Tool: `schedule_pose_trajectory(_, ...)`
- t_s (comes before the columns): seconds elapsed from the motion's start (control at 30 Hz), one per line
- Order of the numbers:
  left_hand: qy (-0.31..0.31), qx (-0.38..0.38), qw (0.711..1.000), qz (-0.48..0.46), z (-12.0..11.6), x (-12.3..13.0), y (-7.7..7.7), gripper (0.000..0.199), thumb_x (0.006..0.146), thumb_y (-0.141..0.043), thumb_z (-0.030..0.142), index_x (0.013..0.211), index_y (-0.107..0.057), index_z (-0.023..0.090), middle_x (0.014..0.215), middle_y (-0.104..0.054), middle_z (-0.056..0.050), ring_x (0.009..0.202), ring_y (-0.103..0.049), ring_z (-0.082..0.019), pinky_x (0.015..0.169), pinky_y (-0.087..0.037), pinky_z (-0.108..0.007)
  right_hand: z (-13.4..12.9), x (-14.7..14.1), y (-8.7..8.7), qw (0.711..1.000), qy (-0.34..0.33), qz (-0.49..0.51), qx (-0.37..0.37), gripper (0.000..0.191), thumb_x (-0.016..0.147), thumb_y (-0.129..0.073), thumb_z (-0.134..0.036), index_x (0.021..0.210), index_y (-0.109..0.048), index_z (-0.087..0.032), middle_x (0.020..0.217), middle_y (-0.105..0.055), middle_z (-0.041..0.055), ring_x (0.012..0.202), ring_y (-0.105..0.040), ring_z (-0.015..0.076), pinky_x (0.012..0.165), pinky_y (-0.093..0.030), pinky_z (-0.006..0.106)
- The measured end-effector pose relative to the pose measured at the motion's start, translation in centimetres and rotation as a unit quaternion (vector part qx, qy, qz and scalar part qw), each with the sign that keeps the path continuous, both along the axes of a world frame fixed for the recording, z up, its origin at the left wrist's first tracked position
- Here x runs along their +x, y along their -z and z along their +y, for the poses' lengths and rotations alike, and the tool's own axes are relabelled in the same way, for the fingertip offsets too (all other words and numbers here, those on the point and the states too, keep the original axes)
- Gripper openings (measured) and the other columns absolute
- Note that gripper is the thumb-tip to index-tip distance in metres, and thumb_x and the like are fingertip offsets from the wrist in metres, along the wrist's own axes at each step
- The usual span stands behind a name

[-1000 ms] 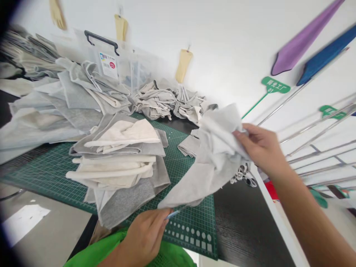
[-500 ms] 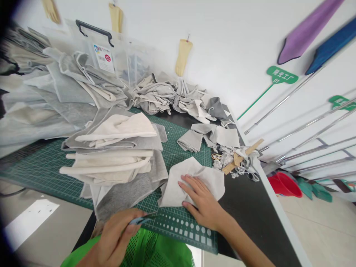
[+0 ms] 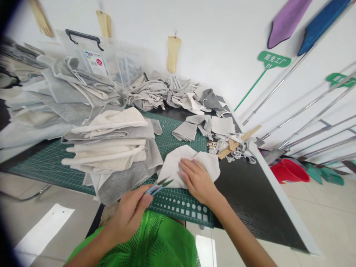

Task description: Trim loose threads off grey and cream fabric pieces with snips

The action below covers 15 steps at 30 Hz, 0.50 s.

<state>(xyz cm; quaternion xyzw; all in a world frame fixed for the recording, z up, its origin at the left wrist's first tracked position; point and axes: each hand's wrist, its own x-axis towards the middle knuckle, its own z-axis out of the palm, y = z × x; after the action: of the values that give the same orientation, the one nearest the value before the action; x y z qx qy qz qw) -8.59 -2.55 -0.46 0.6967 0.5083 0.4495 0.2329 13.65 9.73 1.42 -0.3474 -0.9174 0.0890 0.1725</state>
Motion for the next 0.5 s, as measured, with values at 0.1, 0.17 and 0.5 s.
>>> schedule_pose_trajectory(0.1,0.014,-0.034,0.999,-0.034,2.3,1.1,-1.9,0.027,0.096,-0.033,0.029,0.095,-0.057,0.017,0.068,-0.058,0.002,0.061,-0.053,-0.010,0.061,-0.041,-0.022,-0.9,0.0,-1.0,0.975,0.115,0.191,0.000,0.034,0.091,-0.045,-0.033,0.119,-0.059,-0.022,0.116,-0.065,0.0090,0.107,-0.059,0.0227,0.098,-0.043,0.045)
schedule_pose_trajectory(0.17,0.006,-0.025,0.999,-0.044,4.3,2.1,-2.8,0.035,0.097,-0.029,0.032,0.082,-0.056,0.016,0.061,-0.052,0.003,0.055,-0.049,-0.009,0.057,-0.038,-0.021,-1.2,-0.3,-1.7,0.920,0.201,0.335,-0.038,0.034,0.087,-0.050,-0.040,0.110,-0.064,-0.019,0.091,-0.069,0.0071,0.083,-0.064,0.0194,0.076,-0.053,0.036)
schedule_pose_trajectory(0.5,-0.100,0.081,0.966,0.222,8.3,6.5,-1.0,0.035,0.095,-0.028,0.025,0.121,-0.050,0.015,0.103,-0.066,-0.011,0.091,-0.063,-0.023,0.081,-0.047,-0.036,0.0,-3.9,0.6,0.720,0.206,0.589,-0.305,0.036,0.063,-0.073,-0.045,0.081,-0.068,-0.015,0.069,-0.066,0.0015,0.060,-0.060,0.0115,0.051,-0.050,0.020)
